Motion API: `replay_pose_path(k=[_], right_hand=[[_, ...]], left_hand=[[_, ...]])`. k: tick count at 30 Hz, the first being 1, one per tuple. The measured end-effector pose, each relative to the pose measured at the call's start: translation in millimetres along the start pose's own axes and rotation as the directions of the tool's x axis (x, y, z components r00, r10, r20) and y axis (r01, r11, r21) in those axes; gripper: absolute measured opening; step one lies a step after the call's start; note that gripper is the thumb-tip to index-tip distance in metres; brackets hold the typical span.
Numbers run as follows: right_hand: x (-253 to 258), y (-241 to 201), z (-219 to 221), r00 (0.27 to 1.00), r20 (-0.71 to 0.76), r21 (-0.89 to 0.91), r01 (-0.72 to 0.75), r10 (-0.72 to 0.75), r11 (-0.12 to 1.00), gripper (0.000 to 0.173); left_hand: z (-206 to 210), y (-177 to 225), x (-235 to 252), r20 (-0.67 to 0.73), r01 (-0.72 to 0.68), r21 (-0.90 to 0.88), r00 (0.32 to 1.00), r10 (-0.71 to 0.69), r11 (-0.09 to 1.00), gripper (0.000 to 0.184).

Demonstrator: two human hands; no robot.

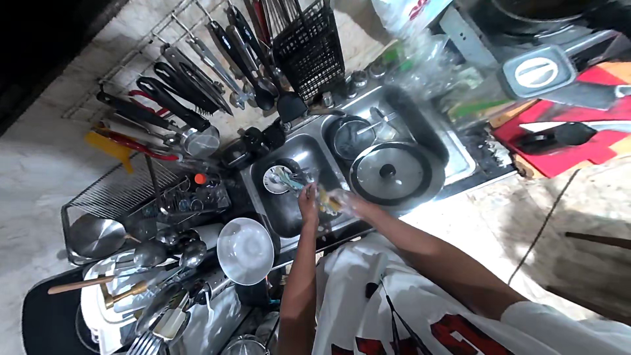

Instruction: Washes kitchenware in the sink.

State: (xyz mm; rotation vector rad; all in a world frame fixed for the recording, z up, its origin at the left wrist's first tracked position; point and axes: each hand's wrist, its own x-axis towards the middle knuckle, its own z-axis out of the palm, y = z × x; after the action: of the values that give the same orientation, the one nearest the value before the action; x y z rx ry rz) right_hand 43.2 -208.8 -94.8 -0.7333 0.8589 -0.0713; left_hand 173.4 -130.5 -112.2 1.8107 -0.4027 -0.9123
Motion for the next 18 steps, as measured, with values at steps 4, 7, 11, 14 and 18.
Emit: replay_pose_path(k=[4,7,11,14,18], right_hand=[[3.2,0.3,6.9,0.996,-0.035,-0.34,0.064,-0.081,0.938,0.037],[9.3,0.6,17.9,0.987,-0.135,-0.446,0.02,-0.09,0.895,0.039],[13.7,-2.0,27.1,0.983,-0.16,-0.582,-0.021,-0.089,0.813,0.039],[9.5,-4.2,25.4,0.983,-0.181,-0.613,-0.101,-0.015,0.784,0.043],[-3.1,9.6,8.6,0.976,-0.208,-0.519,-0.16,0.057,0.84,0.046]], left_hand=[[-5.9,4.2,-1.9,0.065,0.027,-0.035,0.998,-0.024,0.999,0.028],[-11.1,7.5,4.0,0.045,0.027,-0.04,0.999,-0.025,0.999,0.026],[-25.1,8.4,24.8,-0.027,0.065,-0.126,0.997,-0.068,0.99,0.028],[-42.7,-0.2,51.4,-0.111,0.065,-0.203,0.99,-0.088,0.977,0.031],[-89.8,-26.9,110.0,-0.293,0.093,0.24,0.956,-0.019,0.966,0.043]])
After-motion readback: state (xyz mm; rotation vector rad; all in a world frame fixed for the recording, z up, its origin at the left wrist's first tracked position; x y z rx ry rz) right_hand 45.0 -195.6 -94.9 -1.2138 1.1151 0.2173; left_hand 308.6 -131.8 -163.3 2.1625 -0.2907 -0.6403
